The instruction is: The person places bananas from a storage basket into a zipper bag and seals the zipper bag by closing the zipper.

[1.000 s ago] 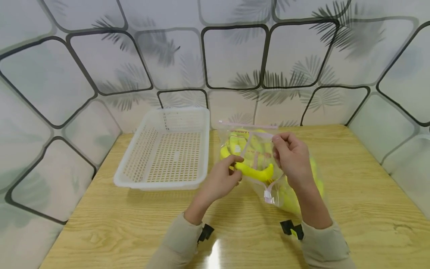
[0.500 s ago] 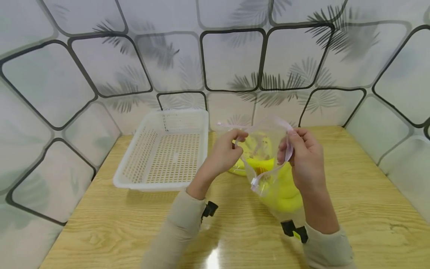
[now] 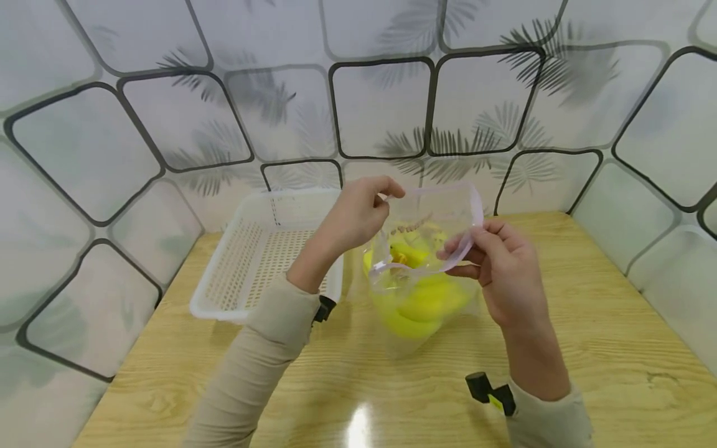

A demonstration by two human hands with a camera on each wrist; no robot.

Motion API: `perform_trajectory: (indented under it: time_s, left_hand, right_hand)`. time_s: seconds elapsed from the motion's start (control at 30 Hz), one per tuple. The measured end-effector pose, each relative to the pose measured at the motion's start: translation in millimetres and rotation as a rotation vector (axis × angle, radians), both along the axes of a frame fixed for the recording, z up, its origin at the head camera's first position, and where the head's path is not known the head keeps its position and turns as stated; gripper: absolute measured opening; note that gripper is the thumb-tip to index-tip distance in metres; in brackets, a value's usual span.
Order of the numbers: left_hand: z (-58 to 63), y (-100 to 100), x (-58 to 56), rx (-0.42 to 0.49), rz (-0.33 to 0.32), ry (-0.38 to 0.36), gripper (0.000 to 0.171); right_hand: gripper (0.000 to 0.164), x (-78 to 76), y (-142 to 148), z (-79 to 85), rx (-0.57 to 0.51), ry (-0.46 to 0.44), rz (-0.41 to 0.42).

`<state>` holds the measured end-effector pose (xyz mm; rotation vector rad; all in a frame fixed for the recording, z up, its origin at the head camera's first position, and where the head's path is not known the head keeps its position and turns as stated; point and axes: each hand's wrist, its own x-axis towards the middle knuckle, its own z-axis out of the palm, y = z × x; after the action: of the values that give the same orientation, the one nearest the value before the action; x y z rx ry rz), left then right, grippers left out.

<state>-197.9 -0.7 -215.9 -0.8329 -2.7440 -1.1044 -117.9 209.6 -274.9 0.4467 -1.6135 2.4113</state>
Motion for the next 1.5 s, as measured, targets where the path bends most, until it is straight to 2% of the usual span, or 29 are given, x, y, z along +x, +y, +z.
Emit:
perform_trajectory:
  time_s: [0.1,0.2,0.33,0.43,0.53,0.6,0.67,0.8,0.9,1.0,1.07,1.17,1.23,1.3,1.37,1.43,1.5]
  left_hand:
    - [3.9,0.7,0.2,-0.040,-0.041,0.078,0.036]
    - [0.6,0.4,2.0,-0.050,-0.074,0.100,0.033]
    - [-13.6,-9.7,11.7,0.048,-0.058,0.025,0.027]
    - [-26.6,-24.9,29.6,0.174,-0.017,-0.041,0.028]
    - [-41.4,-37.8,50.4,0.256,0.038,-0.080,0.030]
    - [-52.4,-40.4,59.3,0.286,0.079,-0.099,0.032]
    - [-63.1,-38.2,62.4,0.301,0.115,-0.130,0.037]
    - [-83.3,-25.9,56.7,0.328,0.150,-0.240,0.059]
    - [-97.4,-18.7,49.1,0.383,0.151,-0.304,0.051]
    - [-106.6,-14.7,42.2,0.465,0.152,-0.271,0.031]
    - [-108.9,-13.5,38.5,0.520,0.151,-0.229,0.024]
    - [-109.1,-12.4,34.1,0.572,0.131,-0.176,0.020]
    - [-108.3,-11.9,32.0,0.593,0.110,-0.166,0.018]
    - [-108.2,-11.9,29.7,0.590,0.088,-0.156,0.017]
    - [-107.8,-12.5,27.9,0.582,0.062,-0.154,0.017]
    - [-107.6,-13.8,26.0,0.567,0.033,-0.149,0.018]
    - [-107.1,-16.1,23.8,0.540,0.013,-0.144,0.019]
  right_hand:
    - [0.019,1.7,-0.3,0.7,0.075,0.001,0.031]
    - [0.020,0.7,-0.1,-0.7,0.090,0.006,0.047]
    - [0.018,-2.8,-2.3,-5.5,0.063,-0.010,0.050]
    - [0.017,-4.9,-5.6,-8.3,0.053,-0.034,0.038]
    - [0.018,-6.7,-8.9,-9.1,0.062,-0.057,0.024]
    - [0.018,-8.3,-10.7,-9.2,0.074,-0.067,0.012]
    - [0.018,-9.2,-11.6,-9.3,0.083,-0.070,0.002]
    - [0.018,-9.9,-11.0,-11.4,0.062,-0.041,0.009]
    - [0.017,-10.9,-9.4,-14.1,0.046,-0.018,0.054]
    - [0.017,-13.3,-5.6,-15.2,0.110,-0.049,0.055]
    - [0.020,-17.0,0.4,-15.4,0.226,-0.099,-0.004]
    - [0.026,-25.3,15.7,-16.9,0.451,-0.196,-0.193]
    - [0.034,-33.1,29.0,-20.4,0.587,-0.251,-0.336]
    - [0.046,-41.4,43.3,-27.1,0.681,-0.296,-0.401]
    - [0.057,-49.0,57.2,-35.1,0.751,-0.322,-0.366]
    - [0.063,-54.8,68.4,-43.4,0.794,-0.333,-0.251]
    - [0.063,-59.2,74.8,-50.5,0.784,-0.343,-0.145]
